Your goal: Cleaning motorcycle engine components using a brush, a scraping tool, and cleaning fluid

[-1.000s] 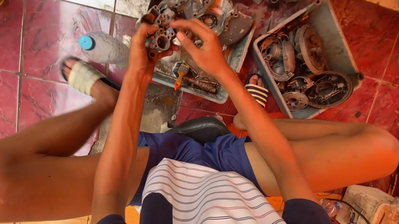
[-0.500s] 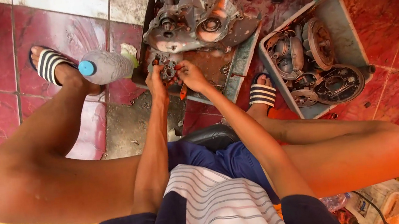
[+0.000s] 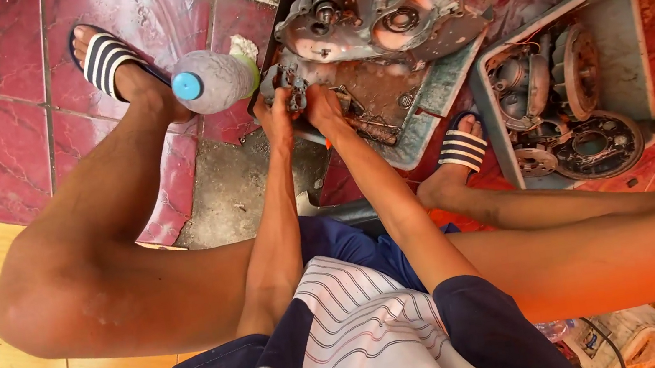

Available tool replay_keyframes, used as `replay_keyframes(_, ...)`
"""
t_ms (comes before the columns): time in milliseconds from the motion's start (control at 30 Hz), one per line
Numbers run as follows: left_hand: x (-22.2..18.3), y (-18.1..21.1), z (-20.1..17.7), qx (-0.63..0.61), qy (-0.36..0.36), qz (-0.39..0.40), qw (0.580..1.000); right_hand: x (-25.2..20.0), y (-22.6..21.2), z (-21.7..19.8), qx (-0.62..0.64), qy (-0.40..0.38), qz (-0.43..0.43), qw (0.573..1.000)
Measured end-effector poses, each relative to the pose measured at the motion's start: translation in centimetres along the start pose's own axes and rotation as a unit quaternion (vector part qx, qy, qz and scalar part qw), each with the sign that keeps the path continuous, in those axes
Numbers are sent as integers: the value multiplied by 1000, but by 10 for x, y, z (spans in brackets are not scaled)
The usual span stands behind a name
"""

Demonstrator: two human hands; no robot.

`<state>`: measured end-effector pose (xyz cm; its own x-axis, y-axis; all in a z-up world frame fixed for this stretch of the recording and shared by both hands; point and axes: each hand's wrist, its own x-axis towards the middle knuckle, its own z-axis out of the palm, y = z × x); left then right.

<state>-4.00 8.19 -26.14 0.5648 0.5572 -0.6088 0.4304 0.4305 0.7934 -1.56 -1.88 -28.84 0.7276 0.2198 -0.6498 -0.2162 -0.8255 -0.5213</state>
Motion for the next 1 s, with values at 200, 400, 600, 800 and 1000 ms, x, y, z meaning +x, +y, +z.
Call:
replay_keyframes(200,-19,33,-1,-54,3,-13,998,106,109,100,-252,58,-192,947)
replay_keyframes(400,-10,12,-1,-124,2,-8,992,113,98,106,-54,46,-221,973)
replay_keyframes(600,-15,25,-2,-155,12,-13,988,127,89,108,-147,-13,-101,984)
replay_keyframes(800,1,0,-5,-190,25,-32,981,104,79,80,-231,-1,-137,963)
replay_keyframes(1000,12,-16,-8,-190,39,-36,980,65,59,25,-76,-33,-69,994)
